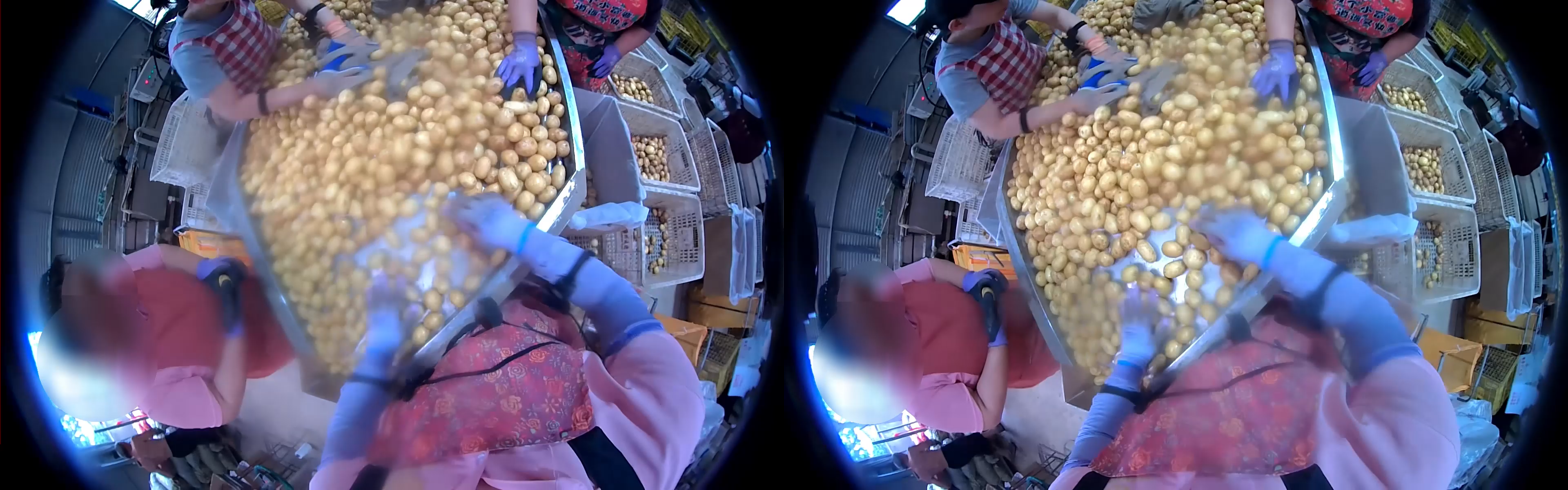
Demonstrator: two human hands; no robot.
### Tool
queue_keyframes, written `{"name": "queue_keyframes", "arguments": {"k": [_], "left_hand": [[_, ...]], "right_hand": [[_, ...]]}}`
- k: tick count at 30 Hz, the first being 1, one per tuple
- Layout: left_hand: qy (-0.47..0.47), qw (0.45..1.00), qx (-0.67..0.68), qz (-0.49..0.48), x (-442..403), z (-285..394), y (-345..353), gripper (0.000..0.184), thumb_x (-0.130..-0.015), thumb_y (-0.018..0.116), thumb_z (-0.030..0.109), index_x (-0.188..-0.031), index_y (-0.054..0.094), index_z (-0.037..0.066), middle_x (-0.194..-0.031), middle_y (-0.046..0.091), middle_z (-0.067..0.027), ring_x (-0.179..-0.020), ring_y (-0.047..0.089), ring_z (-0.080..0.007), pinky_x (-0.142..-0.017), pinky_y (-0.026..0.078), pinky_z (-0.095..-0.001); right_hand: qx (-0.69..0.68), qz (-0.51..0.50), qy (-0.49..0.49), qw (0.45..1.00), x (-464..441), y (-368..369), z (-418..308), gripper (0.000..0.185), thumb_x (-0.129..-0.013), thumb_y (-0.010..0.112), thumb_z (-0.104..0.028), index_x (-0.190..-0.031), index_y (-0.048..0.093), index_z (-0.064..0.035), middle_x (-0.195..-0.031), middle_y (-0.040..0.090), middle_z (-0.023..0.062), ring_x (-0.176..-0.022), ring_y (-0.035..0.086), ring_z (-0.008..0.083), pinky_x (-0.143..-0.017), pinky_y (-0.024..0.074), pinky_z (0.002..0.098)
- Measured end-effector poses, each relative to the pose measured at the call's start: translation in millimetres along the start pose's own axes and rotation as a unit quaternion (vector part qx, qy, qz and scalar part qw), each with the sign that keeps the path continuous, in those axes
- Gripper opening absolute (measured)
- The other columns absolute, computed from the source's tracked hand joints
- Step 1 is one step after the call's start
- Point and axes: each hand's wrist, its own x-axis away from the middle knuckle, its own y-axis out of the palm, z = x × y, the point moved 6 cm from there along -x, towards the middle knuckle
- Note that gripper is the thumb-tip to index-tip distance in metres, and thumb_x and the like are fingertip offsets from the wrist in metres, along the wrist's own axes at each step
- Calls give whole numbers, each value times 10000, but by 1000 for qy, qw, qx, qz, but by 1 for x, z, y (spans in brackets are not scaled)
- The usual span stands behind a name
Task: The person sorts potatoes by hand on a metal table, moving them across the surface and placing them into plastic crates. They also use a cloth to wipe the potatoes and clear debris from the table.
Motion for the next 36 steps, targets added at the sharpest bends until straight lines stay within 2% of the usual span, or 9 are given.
{"name": "queue_keyframes", "arguments": {"k": [7,11,13,16,19,23,28,30,36], "left_hand": [[-86,975,-9,204,0,8,32,739,-923,536,368,-1498,255,-3,-1532,238,-274,-1434,171,-451,-1174,92,-555],[-153,981,-116,20,14,-14,-25,746,-952,488,347,-1520,163,-10,-1563,169,-265,-1455,117,-442,-1180,75,-545],[-219,925,-269,156,39,-91,9,750,-952,483,364,-1512,174,-27,-1568,164,-256,-1455,126,-435,-1173,101,-546],[-304,931,-150,135,33,-119,1,739,-970,454,376,-1509,169,-43,-1577,147,-250,-1460,120,-428,-1167,140,-534],[-337,898,-265,101,-32,-29,-13,589,-996,415,347,-1422,359,-57,-1471,367,-231,-1374,327,-387,-1122,270,-488],[-38,974,-137,176,-79,57,3,570,-960,477,358,-1400,414,1,-1421,402,-199,-1371,312,-392,-1134,224,-513],[80,988,47,121,0,31,5,662,-880,566,400,-1437,391,86,-1444,376,-210,-1388,285,-400,-1144,181,-559],[-27,1000,-10,-1,36,-14,4,723,-844,605,405,-1455,370,98,-1480,339,-220,-1404,278,-387,-1148,177,-564],[-235,918,-268,174,33,-69,6,762,-903,525,409,-1476,256,-14,-1482,311,-255,-1407,249,-418,-1165,115,-554]], "right_hand": [[-11,-262,44,964,-38,107,-2,370,-713,667,-203,-1082,700,-214,-1061,701,100,-966,673,295,-775,548,380],[-233,50,105,966,12,-64,17,365,-798,686,-147,-1156,617,-131,-1150,633,98,-1181,568,266,-951,485,375],[-224,287,70,929,59,-167,36,265,-832,688,-69,-1082,608,-38,-1059,638,78,-1216,539,246,-993,458,396],[103,476,323,811,181,-264,153,606,-867,684,-198,-1369,398,-16,-1350,443,202,-1239,489,315,-1042,412,392],[371,328,406,768,231,-244,205,730,-851,700,-273,-1463,368,-54,-1485,343,241,-1280,447,376,-1081,370,424],[-103,60,291,949,111,-117,128,618,-831,694,-329,-1404,494,-208,-1519,333,180,-1407,255,444,-1156,243,474],[63,-208,43,975,46,-15,31,749,-701,755,-519,-1384,500,-349,-1593,192,117,-1452,138,414,-1164,82,587],[-29,-254,-11,967,38,13,4,722,-724,732,-523,-1382,500,-338,-1567,247,116,-1421,190,438,-1143,130,605],[44,-287,-192,937,36,79,-91,670,-812,647,-507,-1427,427,-358,-1494,394,119,-1340,420,321,-1151,236,487]]}}
